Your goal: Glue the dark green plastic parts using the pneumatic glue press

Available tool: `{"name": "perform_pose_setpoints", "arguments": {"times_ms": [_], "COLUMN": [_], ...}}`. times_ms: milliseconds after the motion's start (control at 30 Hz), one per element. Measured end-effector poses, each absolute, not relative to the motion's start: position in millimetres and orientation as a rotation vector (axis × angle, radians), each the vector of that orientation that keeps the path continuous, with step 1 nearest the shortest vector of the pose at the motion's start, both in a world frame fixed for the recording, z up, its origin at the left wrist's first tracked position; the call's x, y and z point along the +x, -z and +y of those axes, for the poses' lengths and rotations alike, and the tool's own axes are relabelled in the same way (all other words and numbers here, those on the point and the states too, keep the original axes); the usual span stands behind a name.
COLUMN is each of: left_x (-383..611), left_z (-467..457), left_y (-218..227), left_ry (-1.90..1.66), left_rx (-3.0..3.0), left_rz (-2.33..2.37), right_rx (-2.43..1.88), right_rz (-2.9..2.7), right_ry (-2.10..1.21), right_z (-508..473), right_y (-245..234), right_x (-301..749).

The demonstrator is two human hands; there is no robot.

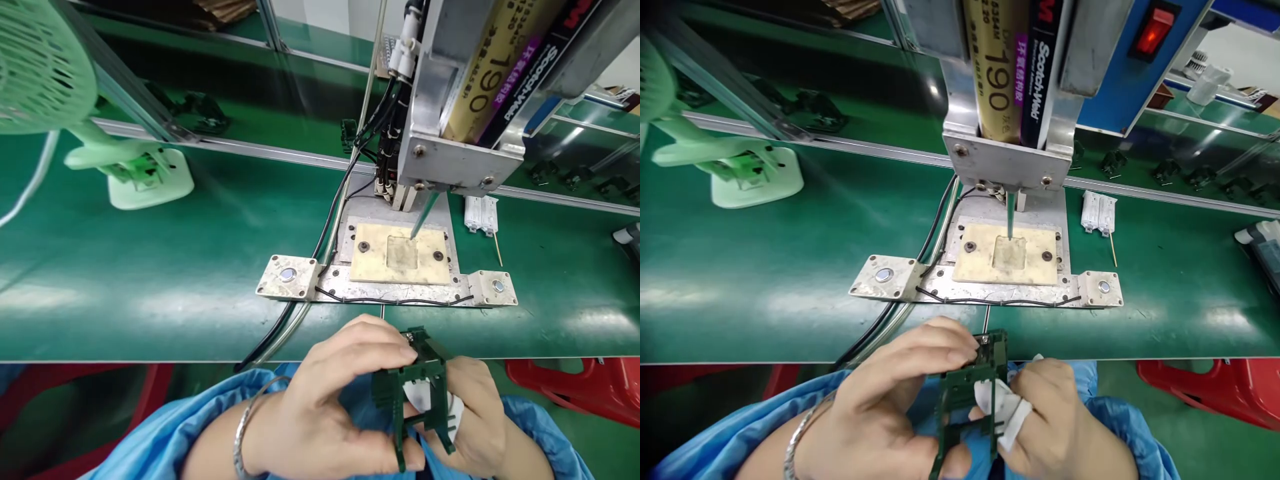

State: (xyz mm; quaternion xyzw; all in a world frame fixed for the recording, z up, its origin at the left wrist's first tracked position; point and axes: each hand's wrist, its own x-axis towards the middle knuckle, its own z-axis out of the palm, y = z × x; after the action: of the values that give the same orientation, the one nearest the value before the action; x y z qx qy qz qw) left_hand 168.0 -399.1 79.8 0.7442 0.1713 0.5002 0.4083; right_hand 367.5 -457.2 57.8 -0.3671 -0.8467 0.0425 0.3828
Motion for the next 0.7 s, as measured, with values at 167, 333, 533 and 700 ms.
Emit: {"name": "perform_pose_setpoints", "arguments": {"times_ms": [167,333,533,700], "left_x": [170,171,171,173], "left_z": [-402,-404,-405,-407], "left_y": [-76,-74,-71,-66], "left_ry": [-1.273,-1.257,-1.284,-1.270], "left_rx": [1.887,1.833,1.793,1.738], "left_rz": [0.421,0.417,0.476,0.569], "right_rx": [-0.855,-0.867,-0.867,-0.927], "right_rz": [-2.022,-2.031,-2.013,-2.034], "right_ry": [-0.164,-0.202,-0.202,-0.044], "right_z": [-455,-457,-457,-456], "right_y": [-56,-59,-49,-45], "right_x": [368,373,372,368]}}
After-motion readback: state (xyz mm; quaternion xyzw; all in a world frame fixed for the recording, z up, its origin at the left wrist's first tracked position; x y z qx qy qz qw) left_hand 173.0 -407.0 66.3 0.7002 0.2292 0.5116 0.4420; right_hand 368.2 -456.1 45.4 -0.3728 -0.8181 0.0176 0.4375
